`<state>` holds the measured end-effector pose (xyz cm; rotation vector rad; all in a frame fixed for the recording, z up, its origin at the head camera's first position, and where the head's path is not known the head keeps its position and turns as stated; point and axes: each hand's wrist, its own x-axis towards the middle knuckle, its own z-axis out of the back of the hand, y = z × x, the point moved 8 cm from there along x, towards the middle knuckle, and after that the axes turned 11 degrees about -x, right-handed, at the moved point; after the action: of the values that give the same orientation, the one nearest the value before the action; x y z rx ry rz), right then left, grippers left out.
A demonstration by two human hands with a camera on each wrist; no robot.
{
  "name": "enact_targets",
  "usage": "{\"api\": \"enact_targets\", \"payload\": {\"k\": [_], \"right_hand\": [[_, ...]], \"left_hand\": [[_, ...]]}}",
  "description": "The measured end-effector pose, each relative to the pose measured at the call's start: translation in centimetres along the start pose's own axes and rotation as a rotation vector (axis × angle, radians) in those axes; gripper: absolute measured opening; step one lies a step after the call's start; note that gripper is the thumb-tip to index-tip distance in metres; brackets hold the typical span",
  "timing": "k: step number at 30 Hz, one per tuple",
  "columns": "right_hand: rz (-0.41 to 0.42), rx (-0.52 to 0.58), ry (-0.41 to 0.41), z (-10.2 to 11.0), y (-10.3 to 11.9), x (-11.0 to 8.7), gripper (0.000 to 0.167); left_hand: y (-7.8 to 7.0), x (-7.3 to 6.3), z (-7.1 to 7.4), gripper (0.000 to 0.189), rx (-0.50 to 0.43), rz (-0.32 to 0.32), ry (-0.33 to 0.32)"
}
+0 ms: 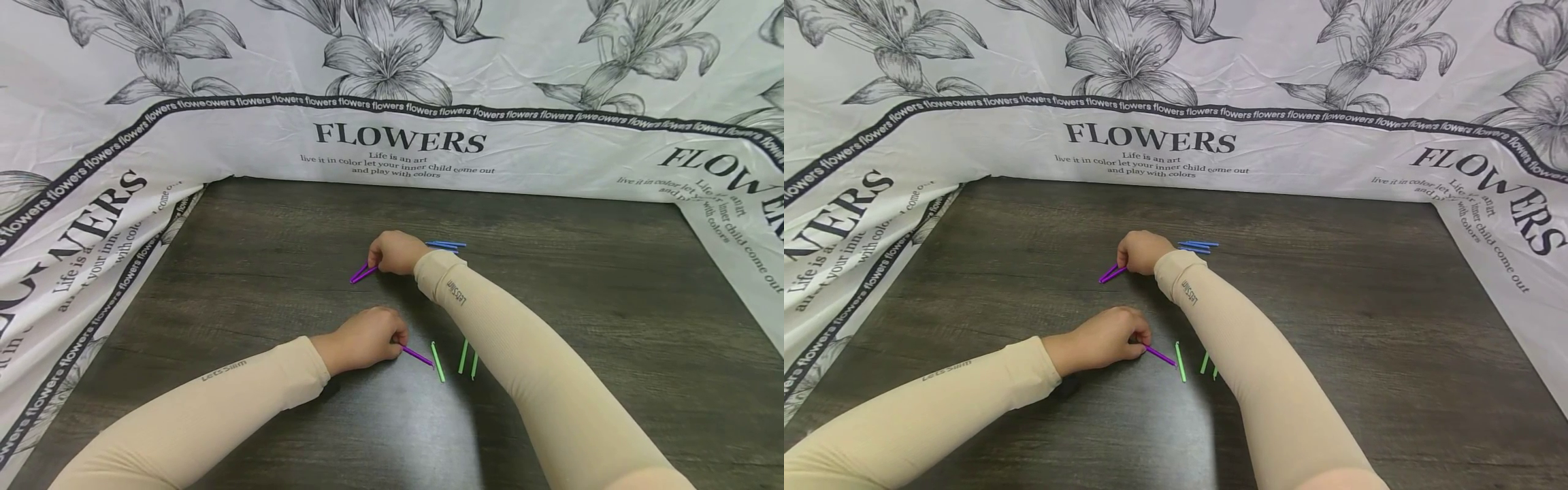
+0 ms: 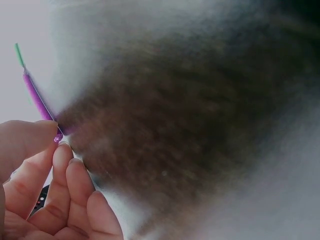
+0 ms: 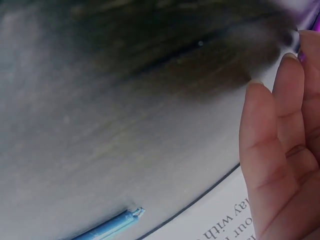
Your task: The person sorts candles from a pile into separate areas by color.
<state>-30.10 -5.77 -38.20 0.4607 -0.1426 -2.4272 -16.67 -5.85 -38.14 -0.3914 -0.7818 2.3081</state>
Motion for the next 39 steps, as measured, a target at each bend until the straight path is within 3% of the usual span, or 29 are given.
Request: {"api": "enact_targets", "payload": {"k": [39], "right_hand": [[-0.024, -0.025, -0.032, 0.11, -0.10, 0.18, 0.020]], "left_hand": [[-0.25, -0.07, 0.08, 0.014, -0.005, 0.006, 0.010]]}}
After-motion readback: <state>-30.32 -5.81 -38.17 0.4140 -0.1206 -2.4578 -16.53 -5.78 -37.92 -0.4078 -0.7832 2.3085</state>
